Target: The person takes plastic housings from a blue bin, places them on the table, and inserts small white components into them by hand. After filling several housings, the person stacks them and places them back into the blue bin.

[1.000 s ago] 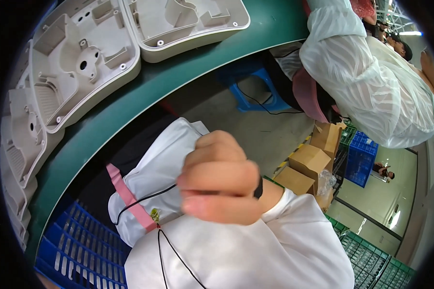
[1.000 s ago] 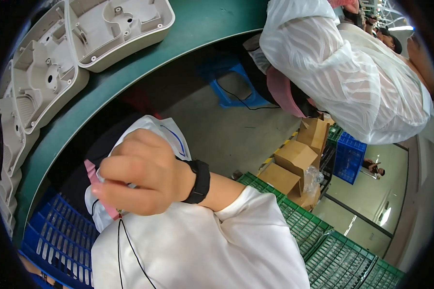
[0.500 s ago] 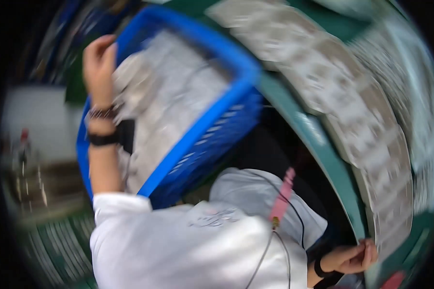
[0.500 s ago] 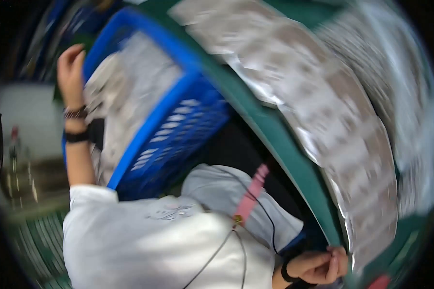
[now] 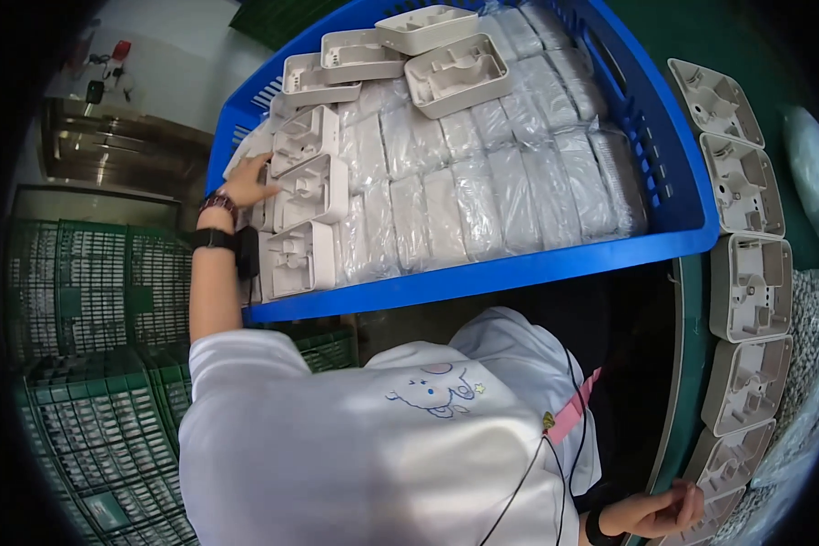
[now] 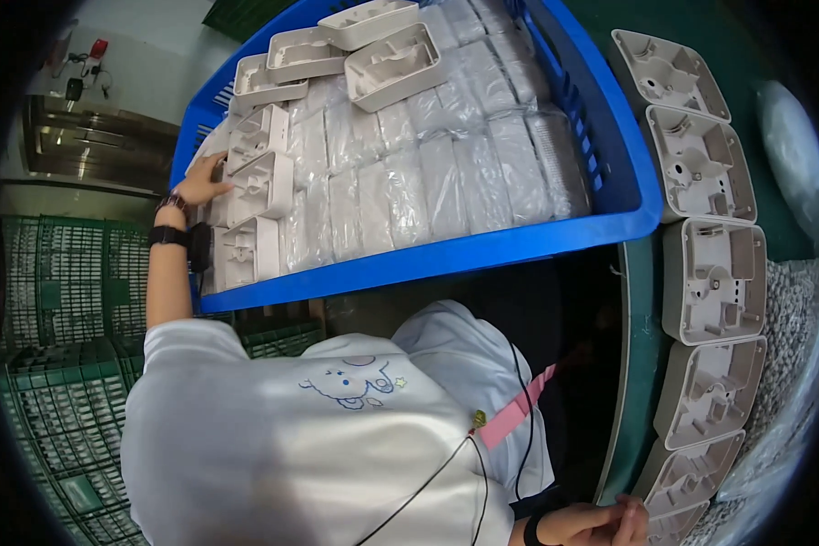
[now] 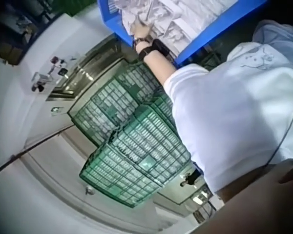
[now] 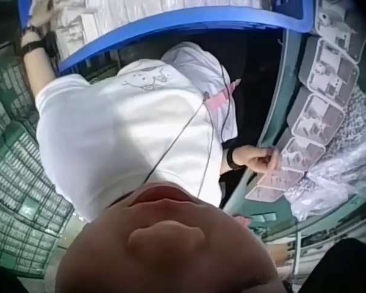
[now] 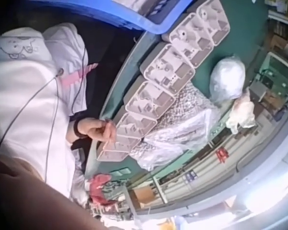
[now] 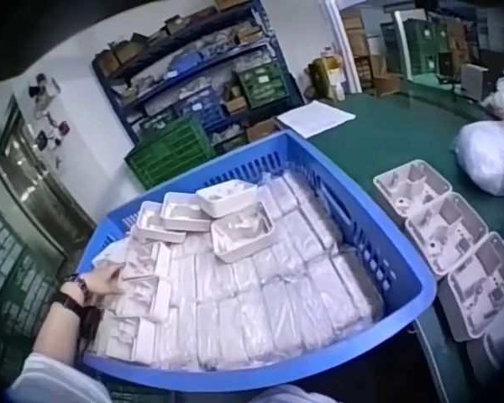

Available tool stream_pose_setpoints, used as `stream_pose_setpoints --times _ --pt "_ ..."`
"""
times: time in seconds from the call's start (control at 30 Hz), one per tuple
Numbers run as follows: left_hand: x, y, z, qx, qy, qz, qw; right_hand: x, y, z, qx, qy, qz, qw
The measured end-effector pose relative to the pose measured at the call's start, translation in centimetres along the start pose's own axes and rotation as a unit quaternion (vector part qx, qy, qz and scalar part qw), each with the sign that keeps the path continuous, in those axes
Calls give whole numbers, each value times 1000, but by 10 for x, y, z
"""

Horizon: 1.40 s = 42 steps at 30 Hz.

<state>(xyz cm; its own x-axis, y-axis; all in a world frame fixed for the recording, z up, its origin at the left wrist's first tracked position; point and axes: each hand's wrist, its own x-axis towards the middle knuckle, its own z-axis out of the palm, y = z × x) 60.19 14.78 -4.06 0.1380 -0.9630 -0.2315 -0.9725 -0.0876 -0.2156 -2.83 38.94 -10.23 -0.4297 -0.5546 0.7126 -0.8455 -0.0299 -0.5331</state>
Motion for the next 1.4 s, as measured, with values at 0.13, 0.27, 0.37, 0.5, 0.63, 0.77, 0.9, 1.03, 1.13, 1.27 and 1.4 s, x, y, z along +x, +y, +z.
stream_pose_setpoints --times 0.13,0.27,0.37,0.5,0.63,0.77,0.9,1.03,1.13,1.27,1.4 --pt "-14 -23 29 -84 2 83 993 5 -12 8 -3 -63 5 998" --pt "1 -26 40 -198 -58 158 966 28 -27 25 90 -104 -54 989" --pt "29 -22 37 -197 -66 189 960 35 -18 8 45 -29 -84 995" --pt "59 16 -29 -134 -116 233 956 27 -1 -28 -3 -29 -60 998" --pt "-35 216 -159 -198 64 367 907 21 8 -47 -8 46 -81 996" --pt "-33 338 -194 -135 183 446 865 13 3 -97 -128 130 -55 982" --pt "14 431 -203 -24 189 542 819 -33 23 -154 -343 222 85 909" --pt "133 473 -180 -46 191 416 888 -53 45 -166 -291 325 300 848" --pt "191 498 -146 -72 130 437 887 -60 55 -151 -230 333 354 843" --pt "231 517 -137 -65 163 498 849 -61 54 -149 -208 351 380 830" --pt "249 525 -141 -59 174 514 838 -64 60 -144 -235 366 363 824"
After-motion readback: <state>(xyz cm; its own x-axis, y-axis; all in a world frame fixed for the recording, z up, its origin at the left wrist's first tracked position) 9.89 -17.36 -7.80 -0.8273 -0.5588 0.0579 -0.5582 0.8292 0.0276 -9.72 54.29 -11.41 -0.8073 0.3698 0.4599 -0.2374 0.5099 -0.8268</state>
